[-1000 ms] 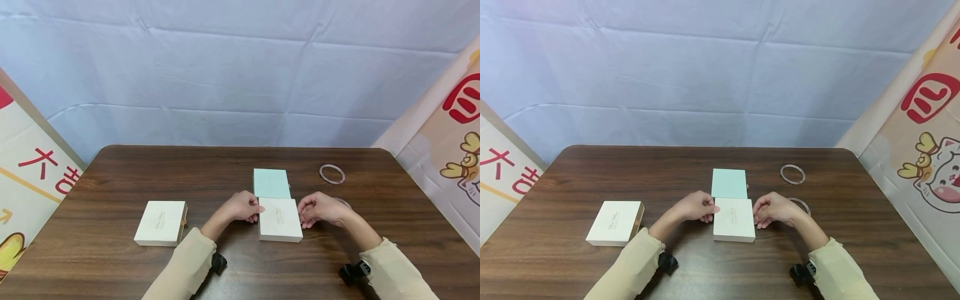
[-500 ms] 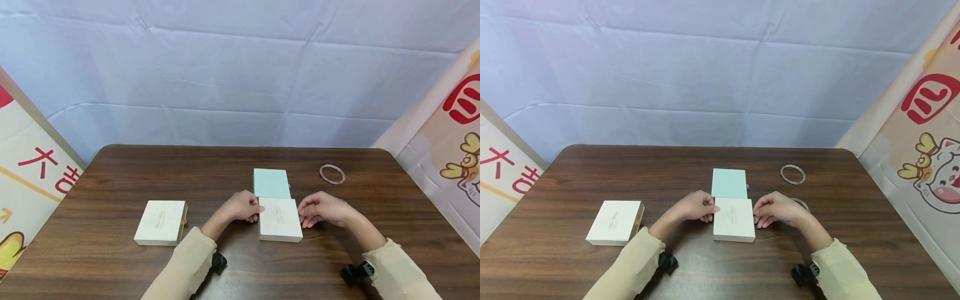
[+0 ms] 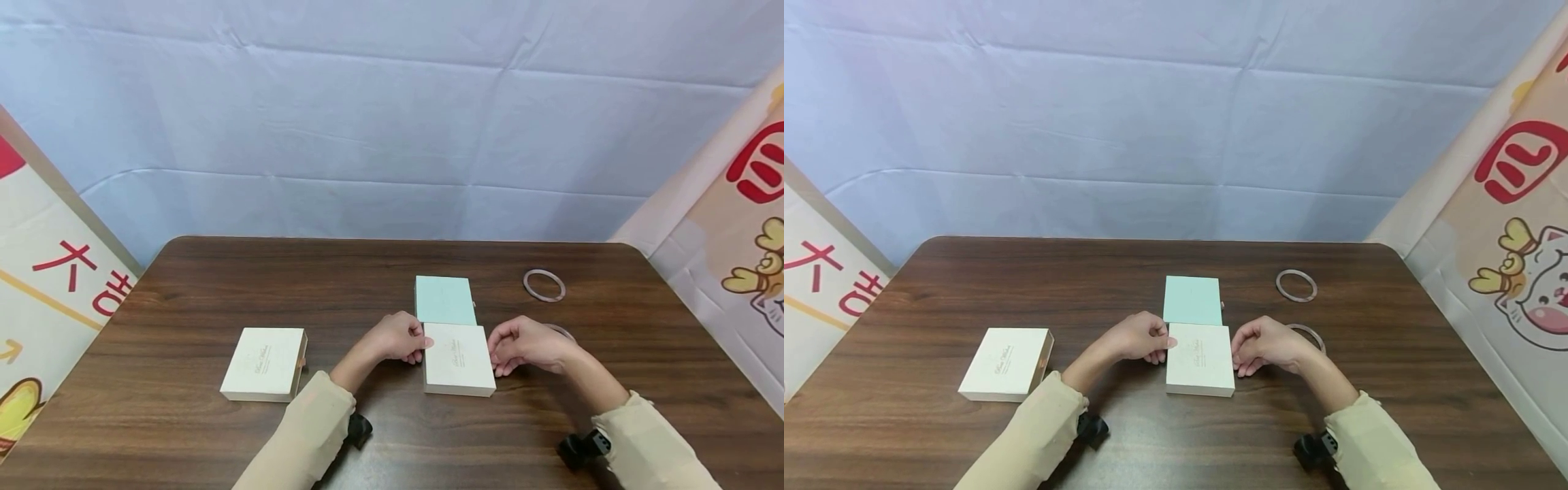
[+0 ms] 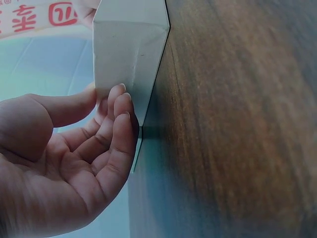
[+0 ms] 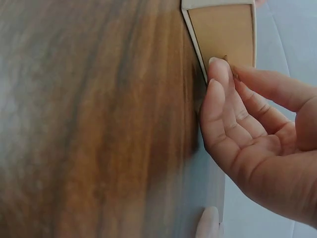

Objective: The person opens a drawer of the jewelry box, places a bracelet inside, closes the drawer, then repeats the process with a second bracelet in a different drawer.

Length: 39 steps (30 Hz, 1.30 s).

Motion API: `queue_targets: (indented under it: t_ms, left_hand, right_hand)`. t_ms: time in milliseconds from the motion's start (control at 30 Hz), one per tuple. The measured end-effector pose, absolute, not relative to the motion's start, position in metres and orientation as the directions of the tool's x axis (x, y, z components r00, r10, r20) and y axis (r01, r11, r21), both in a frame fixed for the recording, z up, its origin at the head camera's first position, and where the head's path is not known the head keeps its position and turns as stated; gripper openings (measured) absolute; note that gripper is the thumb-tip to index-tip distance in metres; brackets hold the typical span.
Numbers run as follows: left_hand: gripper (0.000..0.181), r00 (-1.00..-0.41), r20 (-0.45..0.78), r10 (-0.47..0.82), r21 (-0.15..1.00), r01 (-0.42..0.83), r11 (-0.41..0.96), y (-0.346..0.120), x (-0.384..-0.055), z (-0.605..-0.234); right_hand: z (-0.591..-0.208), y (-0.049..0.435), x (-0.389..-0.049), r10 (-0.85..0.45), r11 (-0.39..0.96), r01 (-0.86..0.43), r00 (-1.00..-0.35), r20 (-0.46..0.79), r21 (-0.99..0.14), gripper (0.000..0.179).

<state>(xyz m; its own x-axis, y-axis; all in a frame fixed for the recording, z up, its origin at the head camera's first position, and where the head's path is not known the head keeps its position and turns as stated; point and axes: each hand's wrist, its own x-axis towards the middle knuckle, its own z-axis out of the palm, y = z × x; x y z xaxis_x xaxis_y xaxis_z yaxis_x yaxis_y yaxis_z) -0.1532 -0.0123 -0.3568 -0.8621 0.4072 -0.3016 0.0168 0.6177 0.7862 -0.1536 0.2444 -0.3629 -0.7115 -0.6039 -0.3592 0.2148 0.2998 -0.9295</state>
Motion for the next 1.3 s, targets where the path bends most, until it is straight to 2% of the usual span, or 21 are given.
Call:
queue_targets:
  t_ms: [467, 1300]
  left_hand:
    - [0.026, -0.863, -0.301, 0.406, 0.782, 0.02, 0.623, -0.013, -0.153, -0.356]
    - [0.026, -0.863, -0.302, 0.404, 0.792, 0.009, 0.611, -0.012, -0.152, -0.355]
  right_hand:
    - [-0.364, 0.246, -0.148, -0.509, 0.35, 0.187, -0.785, -0.354, -0.918, 0.008]
    - [-0.359, 0.269, -0.143, -0.469, 0.416, 0.148, -0.81, -0.351, -0.897, 0.01]
